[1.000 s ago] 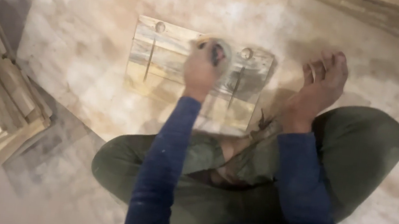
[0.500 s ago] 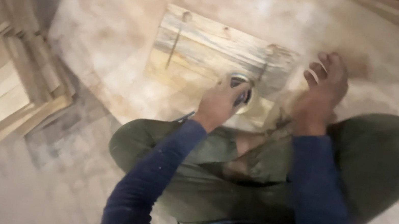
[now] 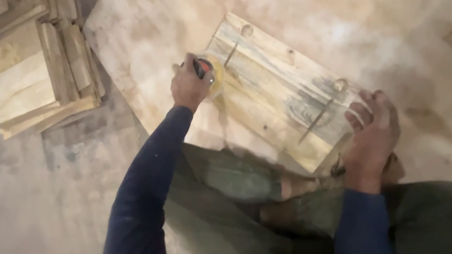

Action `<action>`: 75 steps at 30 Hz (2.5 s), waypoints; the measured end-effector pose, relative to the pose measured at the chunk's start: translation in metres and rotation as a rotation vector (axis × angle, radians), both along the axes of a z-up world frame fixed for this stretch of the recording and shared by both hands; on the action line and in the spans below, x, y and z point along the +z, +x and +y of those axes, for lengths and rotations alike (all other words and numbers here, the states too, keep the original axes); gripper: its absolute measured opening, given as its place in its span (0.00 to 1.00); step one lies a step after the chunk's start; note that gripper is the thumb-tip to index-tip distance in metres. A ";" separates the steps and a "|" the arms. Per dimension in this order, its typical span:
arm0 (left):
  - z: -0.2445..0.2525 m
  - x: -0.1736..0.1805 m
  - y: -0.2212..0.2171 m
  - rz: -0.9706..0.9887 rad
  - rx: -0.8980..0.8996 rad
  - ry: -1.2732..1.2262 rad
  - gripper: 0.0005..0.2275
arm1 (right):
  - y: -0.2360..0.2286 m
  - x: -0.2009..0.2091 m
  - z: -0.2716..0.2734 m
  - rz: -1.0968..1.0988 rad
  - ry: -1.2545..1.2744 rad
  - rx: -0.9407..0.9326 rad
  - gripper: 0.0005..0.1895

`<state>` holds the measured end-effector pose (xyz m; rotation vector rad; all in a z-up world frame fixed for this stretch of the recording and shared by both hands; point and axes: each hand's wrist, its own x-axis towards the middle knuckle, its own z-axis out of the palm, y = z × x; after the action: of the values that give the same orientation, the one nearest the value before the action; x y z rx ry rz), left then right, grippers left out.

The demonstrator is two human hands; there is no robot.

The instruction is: The person sits on the floor of a woodworking shop and sands wooden boards with a power orbital sander, working over the flat surfaces and edges of each board. They set sanded boards onto a stack beside them and pick up new boards to continue sanding.

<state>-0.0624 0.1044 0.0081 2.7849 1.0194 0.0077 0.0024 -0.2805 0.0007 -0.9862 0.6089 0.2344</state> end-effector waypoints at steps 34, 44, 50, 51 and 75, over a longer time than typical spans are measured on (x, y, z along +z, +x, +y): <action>-0.086 0.016 -0.023 0.057 -0.611 -0.225 0.27 | 0.013 -0.184 -0.029 -1.097 -1.621 0.479 0.08; -0.247 -0.020 0.064 -0.067 -0.855 -0.134 0.19 | 0.025 -0.005 -0.018 -0.375 -0.891 -0.019 0.23; -0.222 -0.024 0.168 0.050 -0.628 -0.140 0.23 | 0.029 -0.033 -0.015 -0.360 -0.882 -0.039 0.23; -0.217 -0.020 0.169 0.053 -0.625 -0.140 0.23 | 0.028 -0.028 -0.012 -0.358 -0.881 -0.036 0.23; -0.128 -0.072 0.141 -0.238 -0.413 -0.040 0.23 | 0.016 -0.011 0.007 -0.331 -0.610 0.039 0.21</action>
<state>0.0782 -0.0236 -0.0635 2.8151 0.3777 0.2532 0.0181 -0.2737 -0.0098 -1.5875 0.3567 -0.0935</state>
